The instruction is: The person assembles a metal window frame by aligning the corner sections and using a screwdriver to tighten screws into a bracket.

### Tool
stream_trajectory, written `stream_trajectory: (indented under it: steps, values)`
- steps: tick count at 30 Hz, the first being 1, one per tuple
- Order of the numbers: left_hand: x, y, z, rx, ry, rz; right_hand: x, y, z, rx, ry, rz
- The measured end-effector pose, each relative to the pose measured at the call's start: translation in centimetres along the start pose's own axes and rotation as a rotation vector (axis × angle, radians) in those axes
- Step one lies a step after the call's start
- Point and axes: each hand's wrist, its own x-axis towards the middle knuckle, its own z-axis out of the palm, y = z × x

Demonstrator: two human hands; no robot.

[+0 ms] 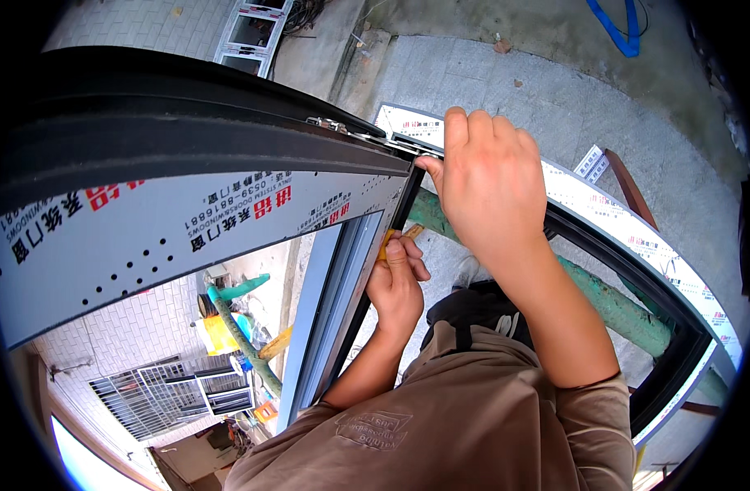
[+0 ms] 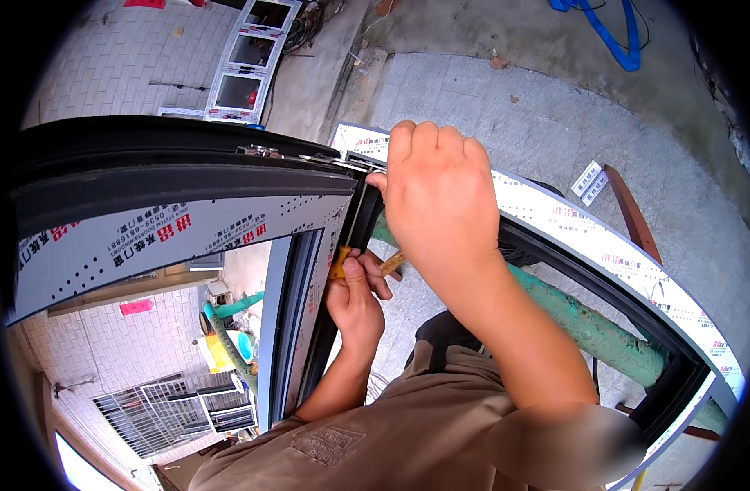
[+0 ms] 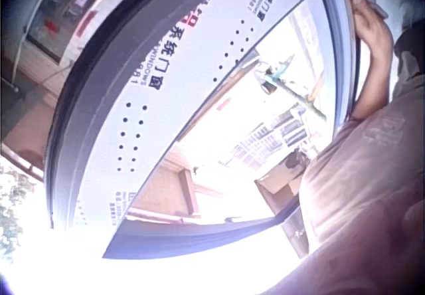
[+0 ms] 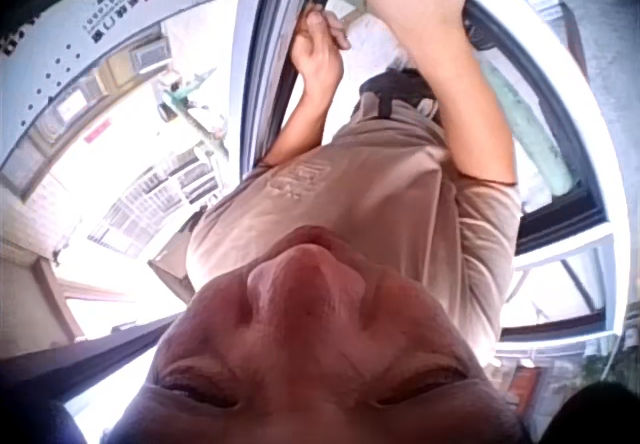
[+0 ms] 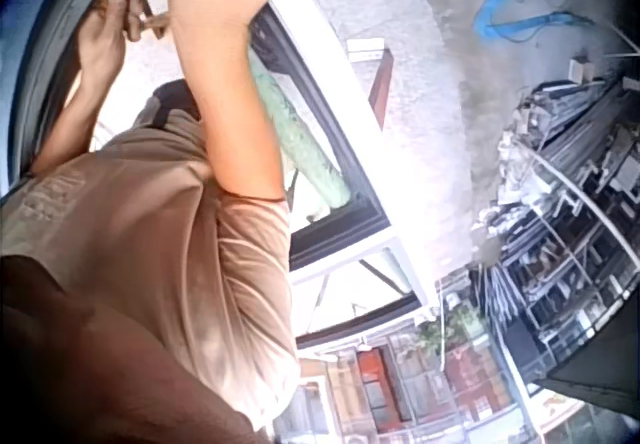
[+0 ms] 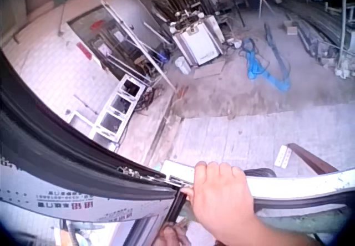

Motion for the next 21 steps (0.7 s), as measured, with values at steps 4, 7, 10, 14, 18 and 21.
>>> stream_trajectory:
  steps: [4, 7, 10, 14, 18, 21]
  values:
    - [0.3, -1.1, -0.2, -0.036, -0.033, 0.005, 0.0, -0.3, -0.1, -0.015, 0.012, 0.014]
    - [0.5, -0.9, -0.2, -0.012, -0.049, 0.007, 0.1, -1.0, -0.1, -0.072, -0.020, 0.052]
    - [0.5, -0.8, 0.0, 0.021, -0.052, 0.013, -0.4, -1.5, 0.6, -0.140, 0.041, 0.071]
    - [0.6, -0.8, 0.0, 0.036, -0.043, 0.044, -0.7, -1.6, 1.0, -0.150, 0.102, 0.059]
    - [0.5, -0.1, 0.6, 0.081, -0.026, 0.112, -0.5, -1.3, 0.8, -0.169, 0.048, 0.062]
    - [0.7, -0.2, 0.7, 0.127, -0.033, 0.145, -0.5, -1.1, 0.9, -0.195, 0.034, 0.051]
